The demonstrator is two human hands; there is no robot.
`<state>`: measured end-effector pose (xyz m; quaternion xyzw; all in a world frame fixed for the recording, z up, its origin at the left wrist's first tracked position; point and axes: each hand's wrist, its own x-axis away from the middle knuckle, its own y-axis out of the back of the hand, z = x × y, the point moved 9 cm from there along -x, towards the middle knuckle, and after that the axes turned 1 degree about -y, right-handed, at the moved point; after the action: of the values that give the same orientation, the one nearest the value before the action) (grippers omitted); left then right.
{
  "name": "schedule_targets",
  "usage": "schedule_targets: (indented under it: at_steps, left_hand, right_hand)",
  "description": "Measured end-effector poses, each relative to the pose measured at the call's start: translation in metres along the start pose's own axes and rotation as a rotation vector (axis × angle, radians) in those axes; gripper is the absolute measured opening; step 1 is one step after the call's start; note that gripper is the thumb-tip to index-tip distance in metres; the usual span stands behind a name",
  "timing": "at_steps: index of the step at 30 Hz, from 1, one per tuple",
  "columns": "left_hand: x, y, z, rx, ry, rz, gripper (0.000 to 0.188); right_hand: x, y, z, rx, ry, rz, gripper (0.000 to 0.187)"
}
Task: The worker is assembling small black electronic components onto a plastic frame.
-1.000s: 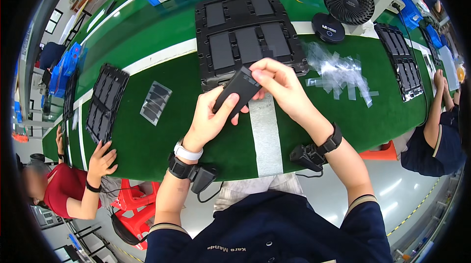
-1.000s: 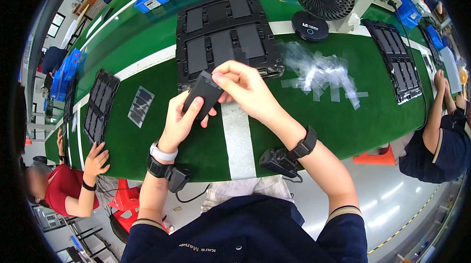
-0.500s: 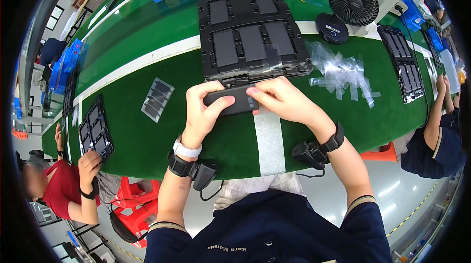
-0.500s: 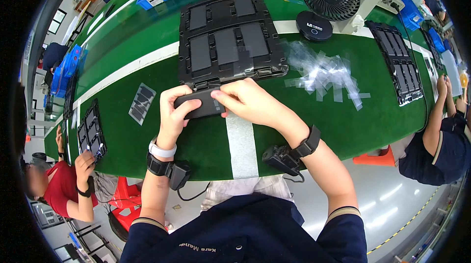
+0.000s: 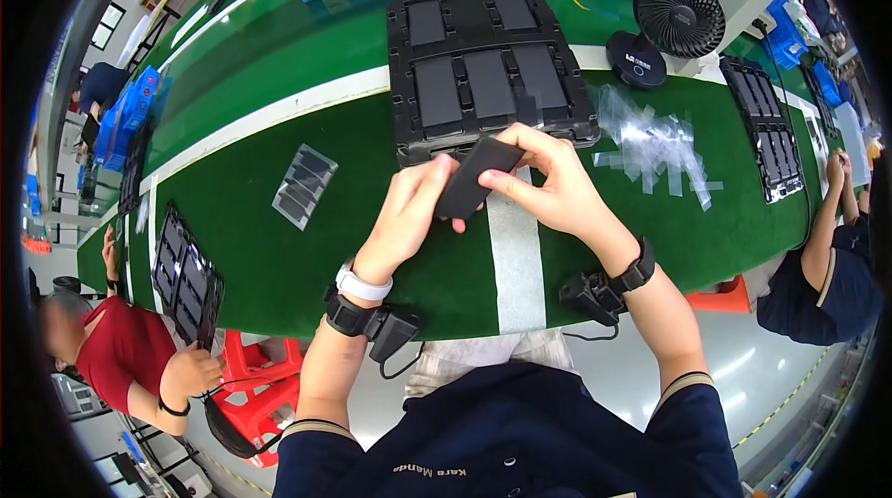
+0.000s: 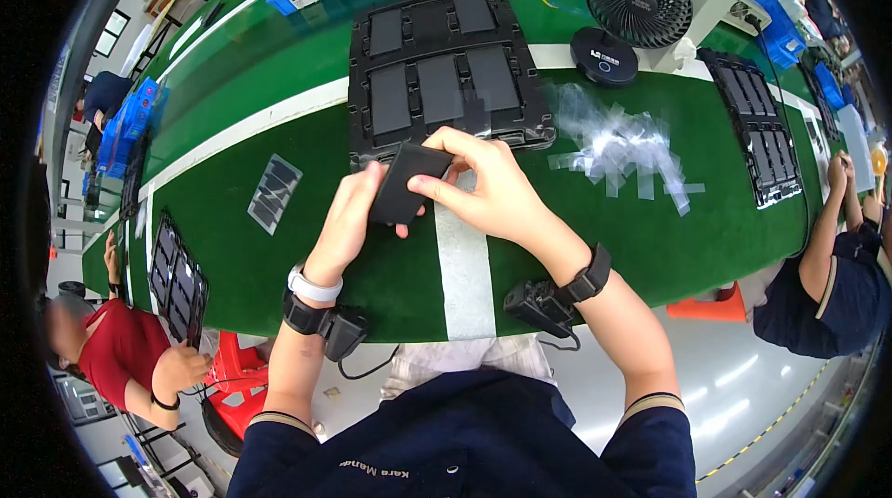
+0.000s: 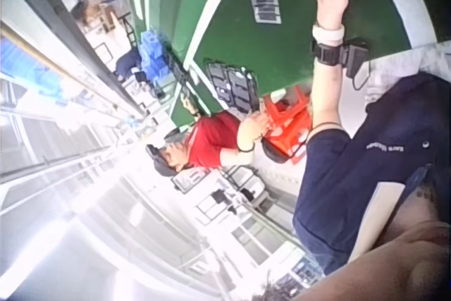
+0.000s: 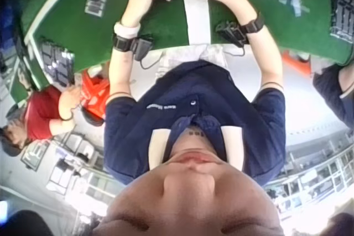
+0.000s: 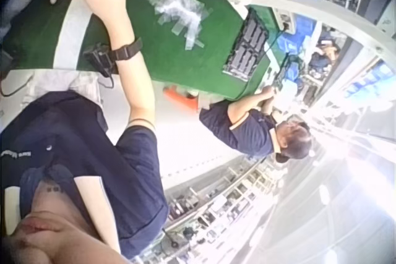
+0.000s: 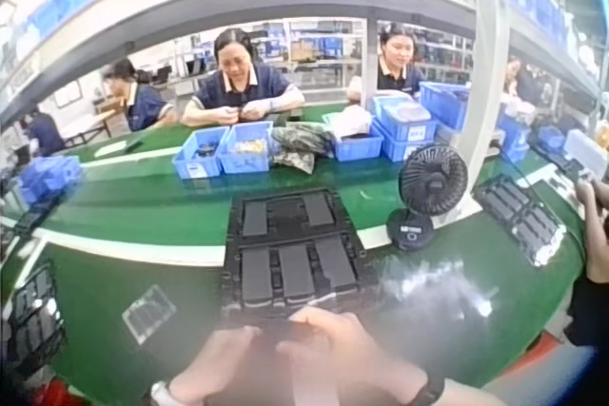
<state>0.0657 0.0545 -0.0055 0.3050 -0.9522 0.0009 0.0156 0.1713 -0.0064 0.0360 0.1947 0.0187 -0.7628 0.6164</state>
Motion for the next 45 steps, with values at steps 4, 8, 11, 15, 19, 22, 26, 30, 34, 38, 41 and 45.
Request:
schedule_targets:
  at_steps: [4, 8, 11, 15, 19, 22, 26, 30, 34, 38, 41, 45]
  left_hand:
    - [-0.001, -0.004, -0.003, -0.023, -0.034, 0.049, 0.038]
    - [0.001, -0.009, 0.001, 0.056, 0.028, 0.068, 0.025]
    - [0.003, -0.004, 0.001, -0.024, -0.014, 0.060, 0.023]
    - [0.005, 0.006, -0.018, -0.009, -0.187, -0.161, 0.027]
    - [0.009, 0.002, -0.025, -0.039, -0.127, -0.084, 0.038]
    - [0.009, -0.001, -0.029, -0.116, -0.130, -0.044, 0.037]
    - [0.007, 0.004, -0.024, -0.131, -0.181, -0.124, 0.034]
    - [0.008, 0.006, -0.029, -0.155, -0.206, -0.159, 0.033]
    - [0.006, 0.009, -0.024, -0.105, -0.174, -0.160, 0.031]
    - [0.003, 0.013, -0.015, 0.013, -0.143, -0.183, 0.036]
    - [0.000, 0.013, -0.012, 0.107, -0.166, -0.162, 0.041]
    - [-0.006, 0.007, -0.009, 0.079, -0.144, -0.093, 0.033]
  right_hand:
    - [0.002, 0.004, -0.017, -0.047, -0.157, -0.037, 0.024]
    - [0.004, 0.007, -0.014, -0.140, -0.128, -0.124, 0.039]
    - [0.004, 0.007, -0.010, -0.065, -0.075, -0.118, 0.042]
    - [0.005, -0.002, -0.002, 0.014, -0.011, -0.048, 0.044]
    - [0.010, -0.006, -0.005, -0.032, -0.148, -0.041, 0.039]
    - [0.010, -0.004, -0.009, -0.067, -0.201, -0.073, 0.037]
    - [0.010, -0.003, -0.012, -0.033, -0.202, -0.078, 0.035]
    - [0.011, -0.001, -0.023, -0.045, -0.235, -0.090, 0.043]
    - [0.009, 0.000, -0.026, -0.181, -0.211, -0.121, 0.049]
    - [0.003, -0.007, -0.015, -0.186, -0.173, 0.026, 0.048]
    - [-0.013, 0.030, -0.026, -0.194, -0.172, -0.252, 0.044]
    - [-0.073, 0.071, -0.009, 0.312, 0.011, -0.348, 0.041]
